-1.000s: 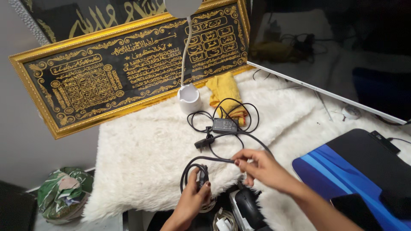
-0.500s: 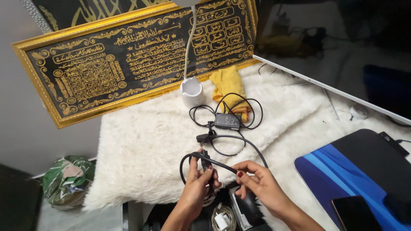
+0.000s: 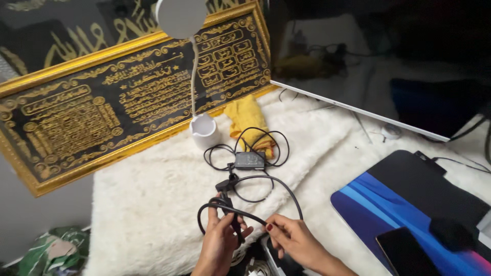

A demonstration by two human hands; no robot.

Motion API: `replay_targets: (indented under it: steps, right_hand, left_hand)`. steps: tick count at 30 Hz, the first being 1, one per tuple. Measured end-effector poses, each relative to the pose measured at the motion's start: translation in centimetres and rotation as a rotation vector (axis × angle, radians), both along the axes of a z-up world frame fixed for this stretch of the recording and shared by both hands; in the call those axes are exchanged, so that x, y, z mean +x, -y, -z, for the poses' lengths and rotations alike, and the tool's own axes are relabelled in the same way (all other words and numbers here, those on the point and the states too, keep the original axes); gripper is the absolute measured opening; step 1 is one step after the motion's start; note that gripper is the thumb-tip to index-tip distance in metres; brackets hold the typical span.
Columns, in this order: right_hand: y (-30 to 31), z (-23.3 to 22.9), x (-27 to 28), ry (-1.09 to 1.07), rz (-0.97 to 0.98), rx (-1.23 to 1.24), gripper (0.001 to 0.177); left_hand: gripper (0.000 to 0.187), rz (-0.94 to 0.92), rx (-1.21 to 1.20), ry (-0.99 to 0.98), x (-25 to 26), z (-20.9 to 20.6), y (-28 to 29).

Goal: The person coils a black power cable and places it on a white fluffy surface. They then open a drawer, retrieve a white charger and cable, and place them inside the drawer among other items.

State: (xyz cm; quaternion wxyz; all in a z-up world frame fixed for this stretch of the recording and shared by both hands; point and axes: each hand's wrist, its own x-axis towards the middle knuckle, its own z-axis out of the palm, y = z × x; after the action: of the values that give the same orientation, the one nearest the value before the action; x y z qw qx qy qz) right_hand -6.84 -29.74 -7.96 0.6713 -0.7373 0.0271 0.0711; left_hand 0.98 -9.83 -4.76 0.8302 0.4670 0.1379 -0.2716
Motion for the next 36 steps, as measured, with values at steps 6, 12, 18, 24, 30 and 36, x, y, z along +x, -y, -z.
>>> replay_targets:
  steps: [6,12,18,24,30,36]
  right_hand:
    - [-0.5,1.1,0.2,-0.065,0.088,0.173,0.027]
    - [-0.1,0.8,0.2,-0.107,0.158,0.367,0.027]
    - [-0.8,-1.7,0.0,-0.131,0.087,0.324,0.028]
    - [-2.0,-3.5,-0.3,-0.065,-0.114,0.268,0.029]
    - [-2.6,-3.8,0.2,-0.020,-0.215,0.222,0.028]
    - [-4.8,-5.1,0.3,0.004,-0.273,-0.148,0.048]
  left_hand:
    - [0.076,0.185,0.031,0.359,-0.2,5.4,1.6]
    - [0.073,0.194,0.032,0.265,-1.5,4.9,1.8]
    - [0.068,0.180,0.099,0.440,-3.2,1.4,0.3]
    - [0.068,0.082,0.054,0.276,-3.4,-0.3,-0.8]
    - [0.064,0.014,0.007,0.199,-2.9,-0.9,-1.2]
    - [0.055,-0.124,0.085,0.234,-1.5,0.0,-2.1]
